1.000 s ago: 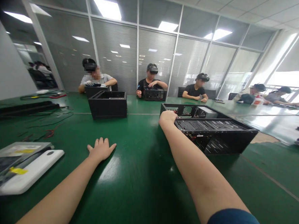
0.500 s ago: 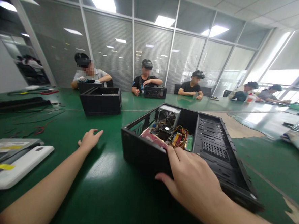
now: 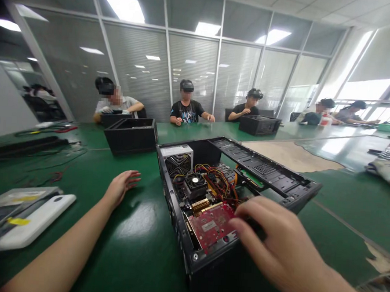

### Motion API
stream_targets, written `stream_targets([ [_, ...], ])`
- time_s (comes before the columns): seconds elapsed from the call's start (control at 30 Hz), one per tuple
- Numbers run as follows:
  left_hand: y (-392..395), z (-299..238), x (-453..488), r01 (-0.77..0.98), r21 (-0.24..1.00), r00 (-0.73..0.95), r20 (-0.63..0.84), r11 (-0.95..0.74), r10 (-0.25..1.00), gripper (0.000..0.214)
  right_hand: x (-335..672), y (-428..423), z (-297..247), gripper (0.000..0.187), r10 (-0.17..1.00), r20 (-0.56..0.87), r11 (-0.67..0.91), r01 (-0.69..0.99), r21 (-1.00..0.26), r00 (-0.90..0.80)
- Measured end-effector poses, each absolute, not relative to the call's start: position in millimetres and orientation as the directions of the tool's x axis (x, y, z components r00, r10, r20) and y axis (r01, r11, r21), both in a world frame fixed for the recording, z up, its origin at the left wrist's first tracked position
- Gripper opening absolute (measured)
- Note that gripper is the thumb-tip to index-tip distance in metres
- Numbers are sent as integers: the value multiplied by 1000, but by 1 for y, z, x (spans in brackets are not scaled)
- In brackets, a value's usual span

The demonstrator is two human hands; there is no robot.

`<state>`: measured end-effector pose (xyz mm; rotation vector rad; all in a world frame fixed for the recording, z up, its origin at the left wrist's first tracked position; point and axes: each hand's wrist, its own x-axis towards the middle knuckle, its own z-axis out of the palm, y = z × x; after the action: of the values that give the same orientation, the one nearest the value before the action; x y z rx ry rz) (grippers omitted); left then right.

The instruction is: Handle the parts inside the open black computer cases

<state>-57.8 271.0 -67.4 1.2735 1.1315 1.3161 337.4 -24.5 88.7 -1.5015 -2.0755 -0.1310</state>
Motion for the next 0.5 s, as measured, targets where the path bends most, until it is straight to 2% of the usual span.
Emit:
stream_targets([
  [0.1,268,-63,-44,6,993,64,115,-115,991,49,285,-39,85,22,730,583,542,822,-175,-357],
  [0.2,264,-59,-29,-9,991,124,132,-132,983,49,262,-32,69,23,605,729,547,832,-89,-320],
  [0.3,259,-52,-10,-62,988,148,148,-140,978,50,261,-22,57,22,512,810,556,829,-59,-286],
  [0.4,258,-39,0,-157,980,164,151,-126,975,55,272,-25,51,23,508,803,581,812,-52,-312],
  [0.5,265,-27,-12,-282,957,186,127,-71,974,60,297,-43,43,22,559,724,610,792,-29,-404],
])
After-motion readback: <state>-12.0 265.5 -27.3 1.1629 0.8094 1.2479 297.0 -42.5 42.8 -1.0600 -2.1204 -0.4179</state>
